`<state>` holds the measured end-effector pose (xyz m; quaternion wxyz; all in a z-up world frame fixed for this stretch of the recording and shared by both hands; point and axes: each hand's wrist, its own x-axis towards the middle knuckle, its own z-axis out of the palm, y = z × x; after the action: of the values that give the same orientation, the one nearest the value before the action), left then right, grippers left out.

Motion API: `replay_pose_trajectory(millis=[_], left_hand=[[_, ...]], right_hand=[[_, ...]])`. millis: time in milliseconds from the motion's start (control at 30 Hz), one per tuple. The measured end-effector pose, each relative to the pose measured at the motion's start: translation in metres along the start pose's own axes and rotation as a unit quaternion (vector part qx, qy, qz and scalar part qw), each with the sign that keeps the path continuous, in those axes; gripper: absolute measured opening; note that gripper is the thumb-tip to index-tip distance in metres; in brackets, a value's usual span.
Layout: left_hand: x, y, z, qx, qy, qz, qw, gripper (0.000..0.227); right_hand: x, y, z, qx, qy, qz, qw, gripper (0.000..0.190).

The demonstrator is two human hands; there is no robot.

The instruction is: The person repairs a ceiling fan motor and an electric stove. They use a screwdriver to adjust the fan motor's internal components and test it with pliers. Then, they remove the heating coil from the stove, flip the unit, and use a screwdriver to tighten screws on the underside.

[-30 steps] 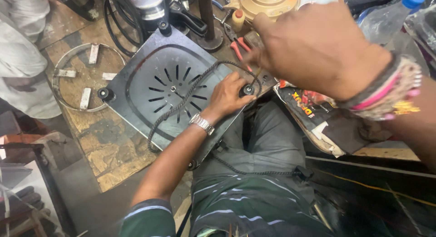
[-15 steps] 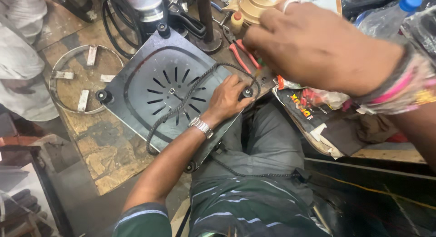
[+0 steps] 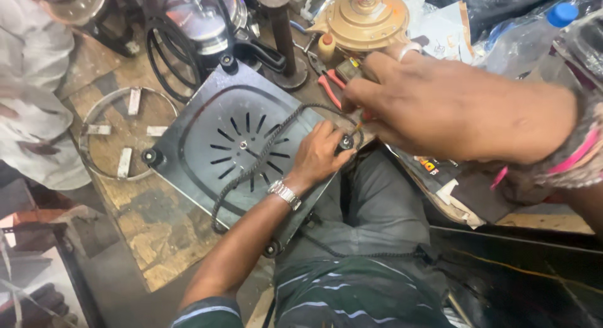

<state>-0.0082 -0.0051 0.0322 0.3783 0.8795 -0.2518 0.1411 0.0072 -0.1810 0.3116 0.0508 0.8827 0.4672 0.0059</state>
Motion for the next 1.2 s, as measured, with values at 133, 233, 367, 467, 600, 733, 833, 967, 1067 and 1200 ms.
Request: replay_pose_trajectory(millis=[133, 233, 367, 467, 600, 733, 833, 967, 1067, 1200], left_hand=[[0.002, 0.003, -0.002, -0.018, 0.006, -0.003, 1.0, 0.039], [0.002, 0.002, -0.002, -0.023, 0.018, 0.003, 1.0, 0.038], [0.002, -0.001, 0.0, -0.018, 0.021, 0.009, 1.0, 0.037], [0.002, -0.002, 0.002, -0.018, 0.015, 0.005, 1.0, 0.037], [0.001, -0.003, 0.003, -0.021, 0.014, -0.001, 1.0, 0.036], [-0.001, -0.004, 0.006, -0.021, 0.013, -0.005, 1.0, 0.039], [0.0, -0.007, 0.009, -0.012, 0.0, -0.003, 1.0, 0.039], [0.0, -0.009, 0.013, -0.022, 0.008, 0.0, 1.0, 0.04], [-0.007, -0.009, 0.012, -0.039, -0.005, -0.013, 0.999, 0.039], [0.003, -0.012, 0.013, -0.023, -0.018, -0.017, 0.999, 0.037]], right_hand=[[0.009, -0.012, 0.002, -0.051, -0.078, 0.155, 0.984, 0.032], [0.013, -0.001, -0.004, -0.055, 0.057, -0.066, 0.995, 0.027], [0.011, -0.003, -0.009, 0.075, 0.03, -0.04, 0.996, 0.036], [0.017, -0.02, -0.005, -0.087, -0.2, 0.259, 0.941, 0.047], [0.014, -0.003, -0.007, -0.062, -0.014, 0.039, 0.997, 0.023], [0.009, -0.008, -0.01, 0.036, 0.063, 0.011, 0.997, 0.039], [0.017, -0.019, -0.011, -0.04, -0.115, 0.212, 0.97, 0.035], [0.015, -0.005, -0.009, -0.018, 0.054, 0.003, 0.998, 0.03], [0.004, 0.002, -0.007, 0.058, 0.042, -0.034, 0.997, 0.037], [0.012, -0.013, -0.006, -0.042, -0.035, 0.168, 0.984, 0.046]])
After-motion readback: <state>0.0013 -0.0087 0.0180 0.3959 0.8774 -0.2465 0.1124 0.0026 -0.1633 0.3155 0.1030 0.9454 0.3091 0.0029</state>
